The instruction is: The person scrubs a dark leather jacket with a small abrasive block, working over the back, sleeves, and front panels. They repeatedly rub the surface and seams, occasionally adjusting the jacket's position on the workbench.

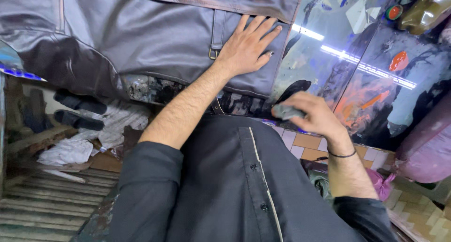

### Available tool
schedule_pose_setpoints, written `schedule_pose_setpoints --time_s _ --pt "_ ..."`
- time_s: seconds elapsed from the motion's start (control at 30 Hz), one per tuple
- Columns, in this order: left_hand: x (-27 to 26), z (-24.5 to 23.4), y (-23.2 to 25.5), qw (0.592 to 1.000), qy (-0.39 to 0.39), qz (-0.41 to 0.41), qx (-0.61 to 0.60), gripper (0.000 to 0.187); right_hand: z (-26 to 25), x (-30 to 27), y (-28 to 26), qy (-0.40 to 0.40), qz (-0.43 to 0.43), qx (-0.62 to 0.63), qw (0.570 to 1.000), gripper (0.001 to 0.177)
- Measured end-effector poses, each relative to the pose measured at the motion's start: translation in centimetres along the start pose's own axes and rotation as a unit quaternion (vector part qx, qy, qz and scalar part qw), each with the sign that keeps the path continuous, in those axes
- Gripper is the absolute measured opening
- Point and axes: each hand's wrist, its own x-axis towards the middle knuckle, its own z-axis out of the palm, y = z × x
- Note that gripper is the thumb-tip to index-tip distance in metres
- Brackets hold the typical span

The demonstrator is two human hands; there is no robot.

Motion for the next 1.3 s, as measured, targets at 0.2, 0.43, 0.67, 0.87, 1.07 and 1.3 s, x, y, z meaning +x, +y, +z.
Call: schedule_pose_setpoints --time_s 0.2,0.43,0.67,0.87,1.07,1.3 --pt "-1.8 -1.0 2.3 0.999 -0.028 -0.003 0.024 0.057 2.2 -0.8 1.5 0.322 0.14 0.067 0.934 0.035" --pt "-4.8 -2.9 3.5 0.991 -0.129 0.012 -0.024 0.09 4.0 -1.5 1.2 0.288 0.087 0.0 0.954 0.033" --pt "-4.5 -2.3 2.3 0.993 -0.111 0.028 0.016 0.098 1.6 3.5 0.5 0.157 -0.018 -0.162 0.974 0.034" --pt "-4.9 -1.8 2.6 0.992 -0.122 0.02 0.016 0.102 0.8 5.0 -1.0 0.159 -0.035 -0.237 0.958 0.039" --pt "-4.9 -1.4 2.3 0.993 -0.111 0.029 0.03 0.101 0.7 2.1 -1.9 0.018 -0.083 -0.183 0.979 0.043" --pt "-4.8 -1.5 2.5 0.992 -0.115 0.026 0.037 0.1 -0.7 3.5 -0.3 0.096 -0.081 -0.133 0.983 0.035"
